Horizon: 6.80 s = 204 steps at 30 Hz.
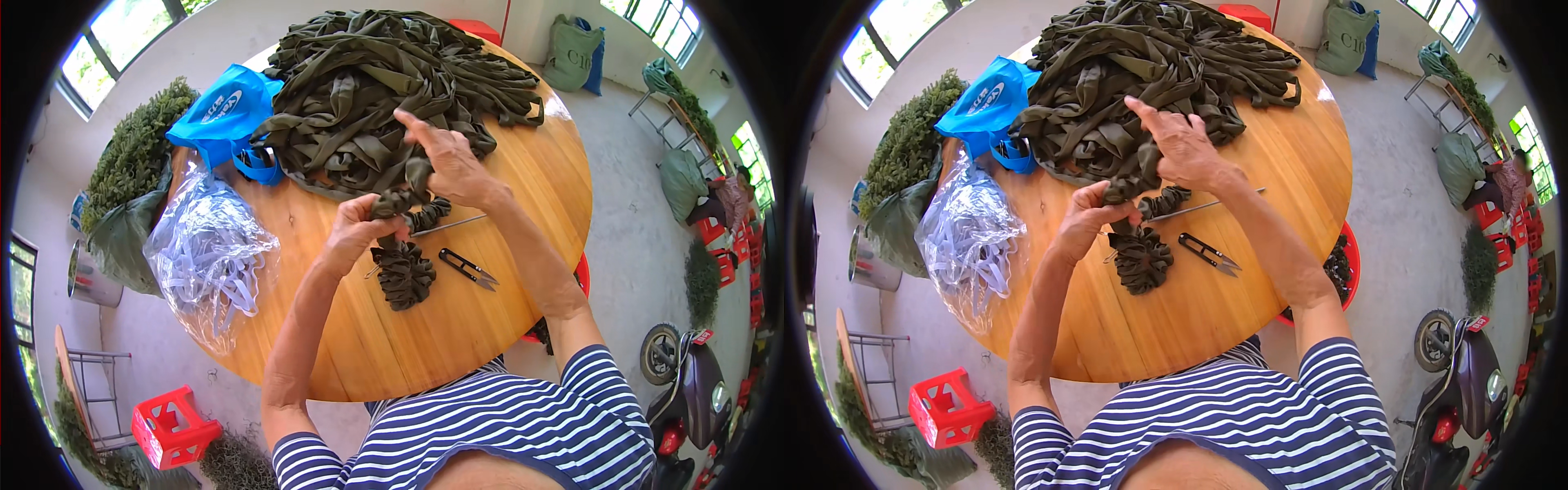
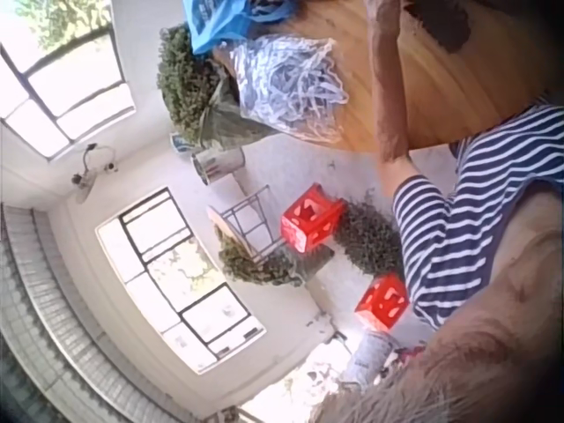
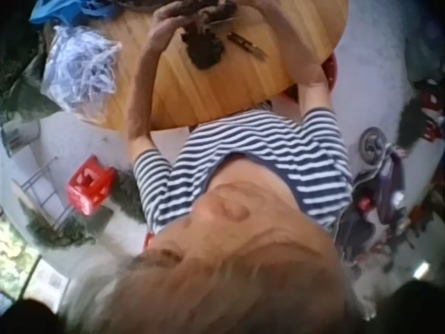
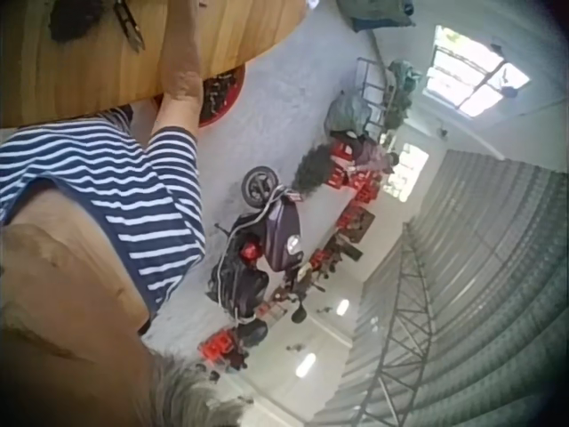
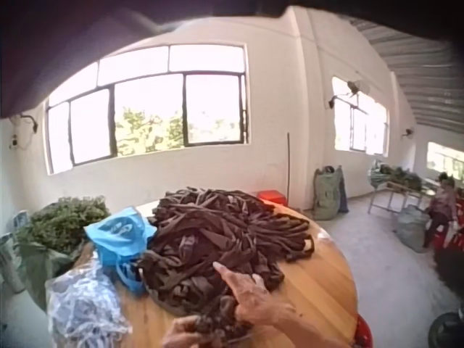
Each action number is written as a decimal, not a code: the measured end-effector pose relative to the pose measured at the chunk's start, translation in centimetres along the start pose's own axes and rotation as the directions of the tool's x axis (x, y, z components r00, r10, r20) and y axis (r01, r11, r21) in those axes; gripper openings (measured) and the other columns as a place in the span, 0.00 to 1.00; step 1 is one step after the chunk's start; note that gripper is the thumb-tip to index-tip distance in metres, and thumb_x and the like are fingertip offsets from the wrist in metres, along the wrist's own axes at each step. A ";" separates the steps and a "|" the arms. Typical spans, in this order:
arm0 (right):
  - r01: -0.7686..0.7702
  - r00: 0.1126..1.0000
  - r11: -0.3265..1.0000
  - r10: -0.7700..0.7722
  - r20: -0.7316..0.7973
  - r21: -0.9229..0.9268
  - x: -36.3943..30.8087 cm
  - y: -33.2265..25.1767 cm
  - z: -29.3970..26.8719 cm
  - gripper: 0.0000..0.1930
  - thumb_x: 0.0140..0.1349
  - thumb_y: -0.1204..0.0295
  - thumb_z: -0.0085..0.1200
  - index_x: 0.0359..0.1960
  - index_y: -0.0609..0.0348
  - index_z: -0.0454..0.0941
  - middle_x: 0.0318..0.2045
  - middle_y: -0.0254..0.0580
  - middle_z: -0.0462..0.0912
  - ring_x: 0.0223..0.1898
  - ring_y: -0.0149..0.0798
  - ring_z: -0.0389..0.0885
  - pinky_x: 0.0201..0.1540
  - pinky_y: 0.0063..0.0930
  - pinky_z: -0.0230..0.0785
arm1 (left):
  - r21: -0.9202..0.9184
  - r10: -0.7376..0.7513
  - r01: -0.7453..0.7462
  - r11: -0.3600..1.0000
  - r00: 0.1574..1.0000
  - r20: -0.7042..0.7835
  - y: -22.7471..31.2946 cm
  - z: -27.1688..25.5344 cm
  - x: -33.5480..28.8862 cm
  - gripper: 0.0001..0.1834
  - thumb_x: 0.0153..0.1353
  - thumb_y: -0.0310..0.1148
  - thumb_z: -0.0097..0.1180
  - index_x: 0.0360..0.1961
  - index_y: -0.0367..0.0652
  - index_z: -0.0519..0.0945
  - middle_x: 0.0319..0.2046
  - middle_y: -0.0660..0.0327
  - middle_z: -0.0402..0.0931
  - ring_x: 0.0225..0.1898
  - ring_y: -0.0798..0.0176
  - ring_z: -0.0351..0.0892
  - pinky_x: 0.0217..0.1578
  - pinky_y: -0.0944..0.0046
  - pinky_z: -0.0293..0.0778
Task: The person gathers a long strip of green fabric and wraps it around a white elastic band to form a scrunchie. They use a metal tool to pull the fabric through the elastic loop and then use a binder clip to secure the elastic ends while sewing them together with a needle and thread.
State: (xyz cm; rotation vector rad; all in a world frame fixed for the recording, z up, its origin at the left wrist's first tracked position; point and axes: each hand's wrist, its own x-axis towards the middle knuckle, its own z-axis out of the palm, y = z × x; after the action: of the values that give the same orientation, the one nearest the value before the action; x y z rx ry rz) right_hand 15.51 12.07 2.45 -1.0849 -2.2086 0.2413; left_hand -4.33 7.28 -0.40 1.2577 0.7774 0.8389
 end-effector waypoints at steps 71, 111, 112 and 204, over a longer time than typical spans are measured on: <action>0.002 0.886 0.957 -0.136 0.444 0.291 -4.3 -4.9 0.3 0.10 0.57 0.65 0.52 0.35 0.58 0.77 0.27 0.45 0.79 0.30 0.45 0.76 0.31 0.35 0.67 | 0.177 -0.069 0.126 0.976 0.953 -0.296 4.2 -1.5 -10.2 0.24 0.51 0.32 0.59 0.49 0.34 0.69 0.27 0.62 0.76 0.28 0.71 0.74 0.29 0.73 0.69; 0.307 0.945 0.939 -0.321 0.071 0.156 -1.2 -8.5 4.4 0.31 0.46 0.74 0.56 0.56 0.54 0.63 0.37 0.42 0.78 0.48 0.40 0.71 0.60 0.46 0.44 | 0.166 -0.060 0.066 0.984 0.997 -0.040 5.1 -3.0 -6.8 0.54 0.42 0.20 0.56 0.66 0.42 0.34 0.35 0.54 0.72 0.32 0.67 0.72 0.33 0.70 0.69; 0.337 0.939 0.937 -0.341 0.037 0.090 -1.2 -8.5 5.3 0.29 0.46 0.74 0.56 0.54 0.54 0.64 0.35 0.40 0.78 0.48 0.39 0.71 0.60 0.48 0.43 | 0.180 -0.053 0.064 0.982 0.997 -0.064 4.7 -3.3 -6.8 0.54 0.42 0.20 0.56 0.66 0.42 0.35 0.35 0.54 0.72 0.32 0.67 0.72 0.33 0.70 0.69; -0.246 0.947 0.967 0.255 0.194 -0.071 -6.7 7.7 -2.0 0.17 0.57 0.56 0.50 0.31 0.61 0.75 0.25 0.48 0.77 0.30 0.44 0.77 0.32 0.34 0.66 | 0.531 -0.266 0.376 0.760 0.924 -0.273 3.5 -0.2 -12.2 0.15 0.46 0.35 0.57 0.33 0.36 0.76 0.23 0.51 0.74 0.26 0.53 0.74 0.29 0.61 0.68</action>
State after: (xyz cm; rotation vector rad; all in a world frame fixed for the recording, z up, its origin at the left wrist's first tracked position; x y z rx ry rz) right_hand 24.67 11.65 -2.47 -1.4243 -2.2571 0.4299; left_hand -10.87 -2.91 3.50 1.5237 1.4336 0.4383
